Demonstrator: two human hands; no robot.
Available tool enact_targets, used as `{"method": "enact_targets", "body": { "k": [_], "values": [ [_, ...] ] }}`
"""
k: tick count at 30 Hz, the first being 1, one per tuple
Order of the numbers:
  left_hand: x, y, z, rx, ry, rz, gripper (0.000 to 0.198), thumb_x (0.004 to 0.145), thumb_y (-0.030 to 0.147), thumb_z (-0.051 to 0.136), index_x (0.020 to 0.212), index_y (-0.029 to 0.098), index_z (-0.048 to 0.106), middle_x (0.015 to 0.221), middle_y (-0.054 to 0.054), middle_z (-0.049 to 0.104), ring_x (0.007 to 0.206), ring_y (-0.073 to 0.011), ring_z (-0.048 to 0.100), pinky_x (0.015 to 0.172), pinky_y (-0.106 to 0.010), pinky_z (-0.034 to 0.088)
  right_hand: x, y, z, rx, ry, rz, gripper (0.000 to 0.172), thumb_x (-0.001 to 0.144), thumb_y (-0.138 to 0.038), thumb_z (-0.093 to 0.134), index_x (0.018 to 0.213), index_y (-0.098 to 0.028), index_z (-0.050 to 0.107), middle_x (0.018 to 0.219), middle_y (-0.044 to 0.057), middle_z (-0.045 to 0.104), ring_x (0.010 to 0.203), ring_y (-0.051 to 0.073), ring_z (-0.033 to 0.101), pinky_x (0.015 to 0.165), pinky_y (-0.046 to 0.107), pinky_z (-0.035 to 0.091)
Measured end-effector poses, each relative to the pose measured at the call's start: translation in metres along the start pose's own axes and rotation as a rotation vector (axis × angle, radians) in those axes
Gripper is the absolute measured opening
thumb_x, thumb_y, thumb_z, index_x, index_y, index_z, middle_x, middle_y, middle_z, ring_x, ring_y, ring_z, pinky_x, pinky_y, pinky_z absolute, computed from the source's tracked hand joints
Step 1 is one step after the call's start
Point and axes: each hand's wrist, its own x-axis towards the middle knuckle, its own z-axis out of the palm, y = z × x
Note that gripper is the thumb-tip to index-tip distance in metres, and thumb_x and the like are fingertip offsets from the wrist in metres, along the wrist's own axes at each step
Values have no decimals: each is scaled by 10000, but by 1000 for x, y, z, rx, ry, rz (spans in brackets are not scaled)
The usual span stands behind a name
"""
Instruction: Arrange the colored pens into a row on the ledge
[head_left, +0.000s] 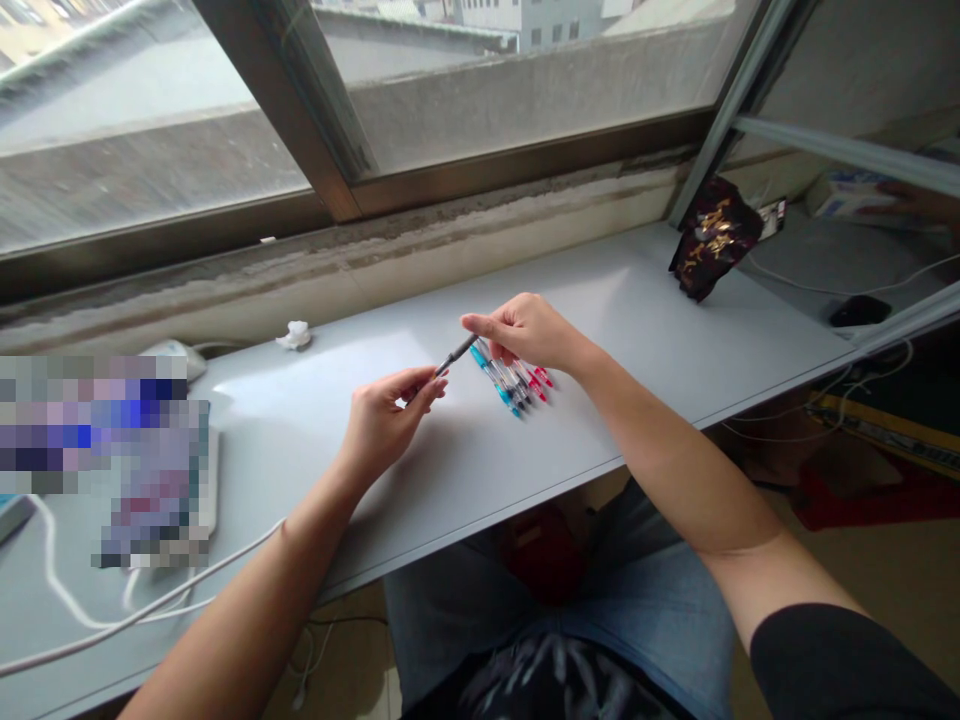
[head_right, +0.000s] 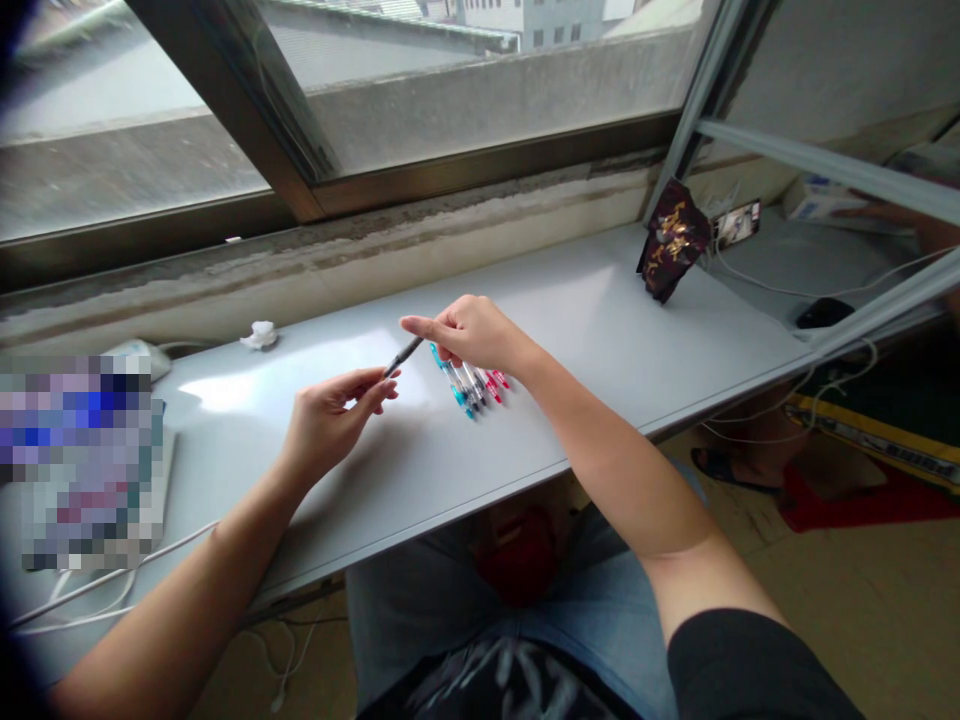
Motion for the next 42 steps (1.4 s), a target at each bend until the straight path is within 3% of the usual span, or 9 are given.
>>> {"method": "enact_targets", "body": {
  "k": [4,9,13,17,21,29,33,36,42],
  "values": [
    [1,-1,0,-4,10,-28,321,974,465,702,1029,181,839,801,-47,821,618,-143,674,633,-270,554,-1,0,-4,16,-35,-89,486,876,-599,814,1019,-151,691,753,18,707,638,124,612,597,244,427],
    [0,-4,2,-20,19,-15,332,962,478,714,1010,177,844,798,-45,823,624,-143,683,638,-262,559,-1,1,-5,-191,-5,28,676,1026,-728,525,629,-182,546,486,-26,468,495,94,446,558,275,344],
    [0,-3,3,-29,22,-17,330,963,477,720,1027,178,845,799,-43,827,621,-143,696,630,-255,564,-2,-1,-1,-80,-41,-69,539,938,-693,698,821,-172,625,631,-16,620,565,101,532,577,249,376],
    [1,-3,3,-35,24,-3,331,962,483,724,1008,178,846,801,-48,830,621,-146,702,615,-250,565,-3,-3,1,-132,-32,-21,552,1036,-622,577,728,-165,612,562,-6,584,517,97,497,565,256,379],
    [1,-4,2,-7,12,13,328,977,476,719,1026,179,849,769,-38,825,565,-133,678,590,-244,559,-3,-4,-1,-103,-116,-46,327,1006,-462,671,896,-155,655,712,8,692,598,104,568,599,241,408],
    [-2,-11,2,54,87,101,294,975,464,757,1035,195,858,844,-47,838,622,-150,695,635,-271,566,-5,-11,1,-38,-176,13,555,1051,-441,619,590,-206,421,470,-79,386,457,58,321,496,250,252],
    [-5,-5,3,146,142,189,303,1012,436,738,1199,210,816,851,-25,815,616,-120,652,636,-248,555,-2,-9,5,70,-97,43,558,1023,-490,655,581,-199,477,435,-79,401,420,57,320,463,245,246],
    [-8,5,3,105,-19,300,468,1009,382,761,1445,237,673,890,-7,790,678,-110,650,686,-231,578,1,-6,10,84,69,71,457,997,-422,683,629,-174,573,475,-48,531,433,67,434,472,227,325],
    [-13,16,4,68,-352,568,332,1016,433,763,1244,196,721,943,-51,741,762,-137,686,698,-240,580,2,-4,19,-23,-1,135,381,994,-330,670,663,-145,628,565,-3,653,501,74,532,541,211,414]
  ]
}}
